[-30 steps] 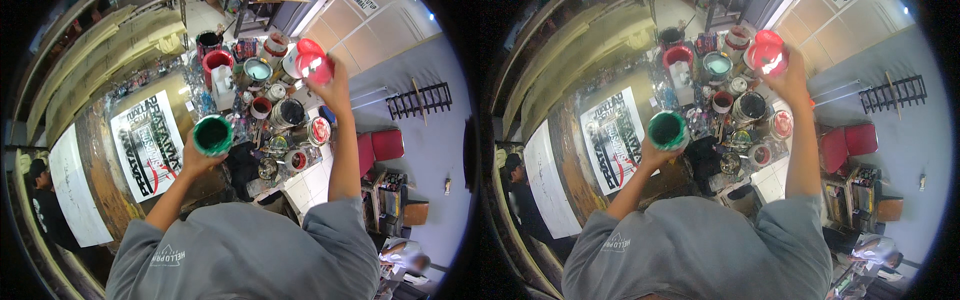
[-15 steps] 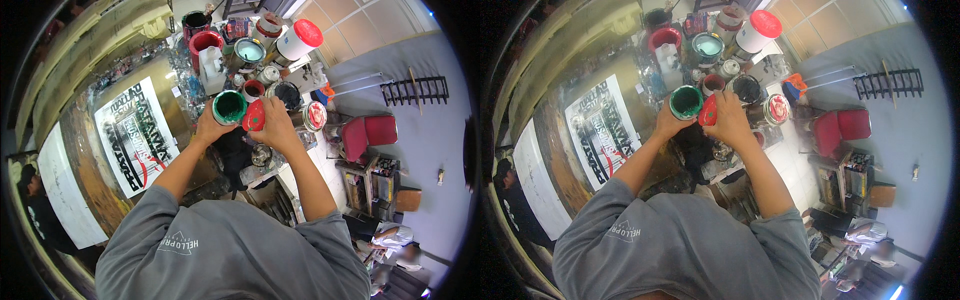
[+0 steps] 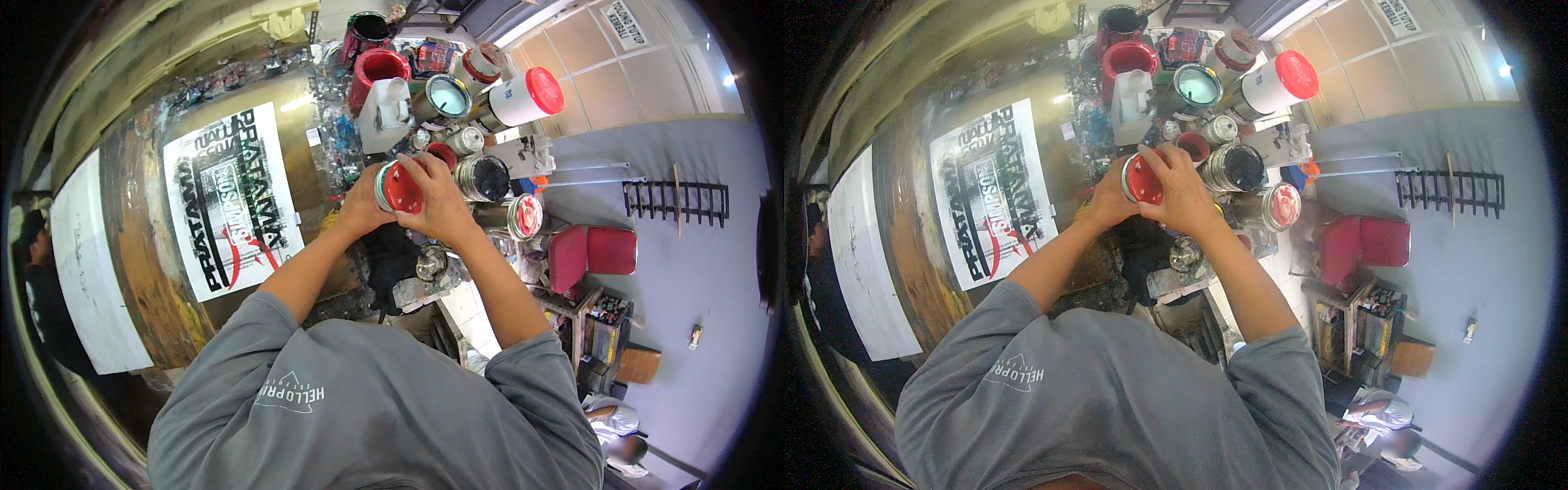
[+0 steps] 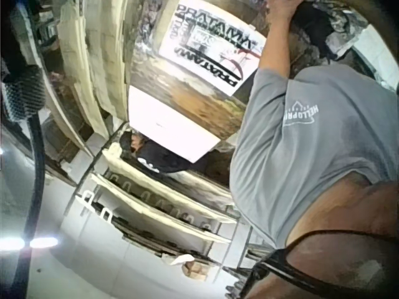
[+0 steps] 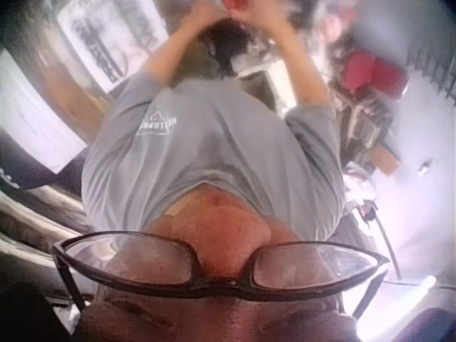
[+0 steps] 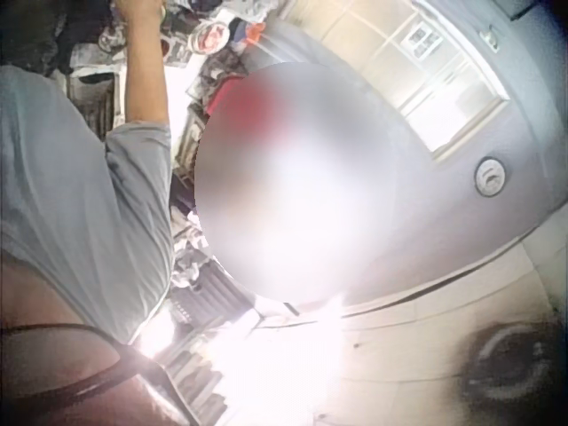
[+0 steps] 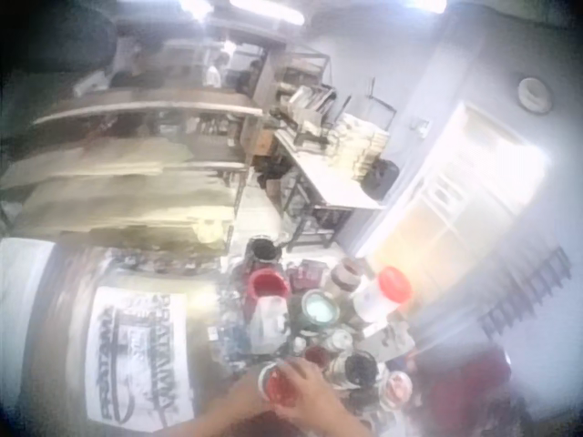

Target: The person spreads green ink across a screen using a spatula and then uses a squeegee to press the ink through the mesh onto the material below.

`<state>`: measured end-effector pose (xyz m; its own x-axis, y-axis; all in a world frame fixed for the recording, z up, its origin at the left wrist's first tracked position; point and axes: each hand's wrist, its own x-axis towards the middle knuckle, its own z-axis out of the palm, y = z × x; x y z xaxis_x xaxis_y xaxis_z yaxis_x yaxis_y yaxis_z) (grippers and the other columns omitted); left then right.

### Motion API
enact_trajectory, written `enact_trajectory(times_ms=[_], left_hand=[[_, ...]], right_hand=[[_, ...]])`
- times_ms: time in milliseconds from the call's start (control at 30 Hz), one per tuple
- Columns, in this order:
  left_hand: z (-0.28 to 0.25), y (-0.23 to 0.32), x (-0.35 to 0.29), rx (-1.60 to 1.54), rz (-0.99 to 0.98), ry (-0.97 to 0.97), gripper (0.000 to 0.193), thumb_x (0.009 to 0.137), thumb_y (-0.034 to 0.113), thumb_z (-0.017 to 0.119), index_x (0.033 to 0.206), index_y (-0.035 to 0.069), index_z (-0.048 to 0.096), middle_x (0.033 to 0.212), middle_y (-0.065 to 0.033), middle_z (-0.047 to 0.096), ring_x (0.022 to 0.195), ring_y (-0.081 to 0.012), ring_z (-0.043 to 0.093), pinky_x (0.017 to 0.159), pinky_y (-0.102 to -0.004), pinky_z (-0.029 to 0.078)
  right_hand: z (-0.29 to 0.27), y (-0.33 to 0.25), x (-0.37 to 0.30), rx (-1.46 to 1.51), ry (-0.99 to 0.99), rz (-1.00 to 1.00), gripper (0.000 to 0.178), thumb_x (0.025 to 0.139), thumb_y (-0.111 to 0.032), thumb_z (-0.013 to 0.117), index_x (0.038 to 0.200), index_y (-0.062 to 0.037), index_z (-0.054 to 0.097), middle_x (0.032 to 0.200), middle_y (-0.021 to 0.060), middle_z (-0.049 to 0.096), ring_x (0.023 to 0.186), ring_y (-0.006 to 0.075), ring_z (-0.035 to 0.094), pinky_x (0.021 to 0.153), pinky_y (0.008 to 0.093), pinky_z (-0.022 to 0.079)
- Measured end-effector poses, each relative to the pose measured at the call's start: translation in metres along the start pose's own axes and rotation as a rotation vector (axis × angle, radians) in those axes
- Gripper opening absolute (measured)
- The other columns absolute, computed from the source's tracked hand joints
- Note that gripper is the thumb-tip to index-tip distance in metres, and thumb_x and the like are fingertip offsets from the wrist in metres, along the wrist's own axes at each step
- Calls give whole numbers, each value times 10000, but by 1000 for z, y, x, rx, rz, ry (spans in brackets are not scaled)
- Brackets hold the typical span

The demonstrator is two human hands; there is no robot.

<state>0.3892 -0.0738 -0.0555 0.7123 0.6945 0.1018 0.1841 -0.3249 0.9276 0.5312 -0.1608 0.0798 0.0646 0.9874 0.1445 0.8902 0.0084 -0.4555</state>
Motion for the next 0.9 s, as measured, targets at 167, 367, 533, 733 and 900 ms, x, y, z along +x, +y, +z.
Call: enact_trajectory(times_ms=[167,367,533,733,900], left_hand=[[4,-7,3,11,38,5,967,610,296,900,1398,35,404,1377,-185,512,1255,-380,532,1047,-455,452],[7,-26,5,87,142,4,887,683,311,851,1395,24,408,1360,-221,498,1263,-410,508,1046,-457,443],[8,-1,10,90,104,-8,826,723,301,821,1379,6,415,1336,-240,494,1237,-425,512,1035,-471,441],[13,-10,3,117,190,96,667,806,244,746,1348,-8,449,1326,-254,499,1227,-428,508,1038,-471,433],[4,-5,15,109,167,24,531,855,229,657,1292,-25,496,1276,-255,538,1219,-430,500,1061,-468,402]], right_hand=[[13,12,8,-114,-59,-161,818,689,-313,792,1409,-75,488,1298,264,465,1207,436,481,1062,504,392],[17,13,24,-174,-109,-252,694,844,-455,664,1383,-51,499,1281,239,493,1240,432,463,1097,520,337],[21,17,28,-206,-97,-267,631,880,-421,601,1364,-33,489,1363,194,499,1296,395,443,1138,515,304],[44,2,22,-155,43,0,564,876,-355,611,1315,-11,529,1366,205,507,1310,392,434,1119,519,310],[85,-19,29,-283,353,404,582,865,-355,601,1312,14,542,1410,235,481,1360,412,395,1133,529,287]])
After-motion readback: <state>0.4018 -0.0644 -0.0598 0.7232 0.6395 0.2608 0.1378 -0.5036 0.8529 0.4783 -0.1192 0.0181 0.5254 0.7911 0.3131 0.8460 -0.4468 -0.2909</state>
